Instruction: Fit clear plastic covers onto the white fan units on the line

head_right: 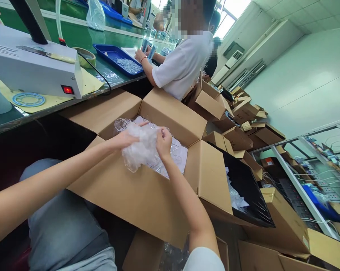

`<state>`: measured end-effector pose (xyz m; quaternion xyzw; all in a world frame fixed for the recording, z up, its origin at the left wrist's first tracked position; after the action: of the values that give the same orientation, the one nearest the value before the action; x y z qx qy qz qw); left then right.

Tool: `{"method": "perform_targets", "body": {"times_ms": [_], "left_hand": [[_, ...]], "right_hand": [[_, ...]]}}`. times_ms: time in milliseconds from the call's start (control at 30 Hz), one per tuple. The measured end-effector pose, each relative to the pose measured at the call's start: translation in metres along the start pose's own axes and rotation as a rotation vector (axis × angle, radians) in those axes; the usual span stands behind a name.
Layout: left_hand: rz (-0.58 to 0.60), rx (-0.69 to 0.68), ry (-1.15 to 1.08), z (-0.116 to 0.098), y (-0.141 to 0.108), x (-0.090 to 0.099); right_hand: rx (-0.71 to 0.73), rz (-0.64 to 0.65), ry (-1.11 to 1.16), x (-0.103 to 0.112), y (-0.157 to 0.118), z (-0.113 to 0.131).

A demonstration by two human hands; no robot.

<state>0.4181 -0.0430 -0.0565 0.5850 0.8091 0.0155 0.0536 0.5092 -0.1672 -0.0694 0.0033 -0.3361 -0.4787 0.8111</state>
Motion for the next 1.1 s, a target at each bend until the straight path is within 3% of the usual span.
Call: {"method": "perform_targets", "body": {"times_ms": [100, 233, 400, 533, 633, 833, 967, 1100], "left_hand": [[0.048, -0.081, 0.102, -0.008, 0.008, -0.007], [-0.119, -0.097, 0.214, 0.003, 0.017, 0.015], [-0.309, -0.002, 0.248, 0.028, 0.01, 0.052], [-0.292, 0.046, 0.22, 0.032, 0.004, 0.052], [-0.263, 0.082, 0.194, 0.031, 0.002, 0.045], [-0.237, 0.144, 0.136, 0.035, 0.0, 0.043], [-0.218, 0.169, 0.11, 0.039, -0.001, 0.042], [-0.16, 0.163, 0.113, 0.034, -0.004, 0.039]], "right_hand": [[-0.024, 0.106, 0.063, 0.019, 0.013, 0.016], [-0.342, 0.378, -0.093, 0.056, 0.009, -0.002], [-0.699, 0.614, -0.385, 0.096, -0.042, -0.059], [-0.843, 0.751, -0.535, 0.106, -0.084, -0.086], [-0.904, 0.795, -0.611, 0.111, -0.097, -0.098], [-0.853, 0.74, -0.592, 0.121, -0.086, -0.101], [-0.638, 0.621, -0.415, 0.127, -0.061, -0.08], [-0.393, 0.547, -0.236, 0.127, -0.032, -0.043]]}}
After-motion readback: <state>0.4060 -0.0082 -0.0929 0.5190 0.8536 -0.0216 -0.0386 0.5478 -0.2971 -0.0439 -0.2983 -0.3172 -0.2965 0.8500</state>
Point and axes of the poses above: each hand's wrist, its own y-axis towards the middle knuckle, its own x-axis out of the back of the hand, z = x × y, the point moved 1 cm from there along y, towards the middle knuckle, and after that the axes turned 2 degrees about y, right-handed, at the moved point
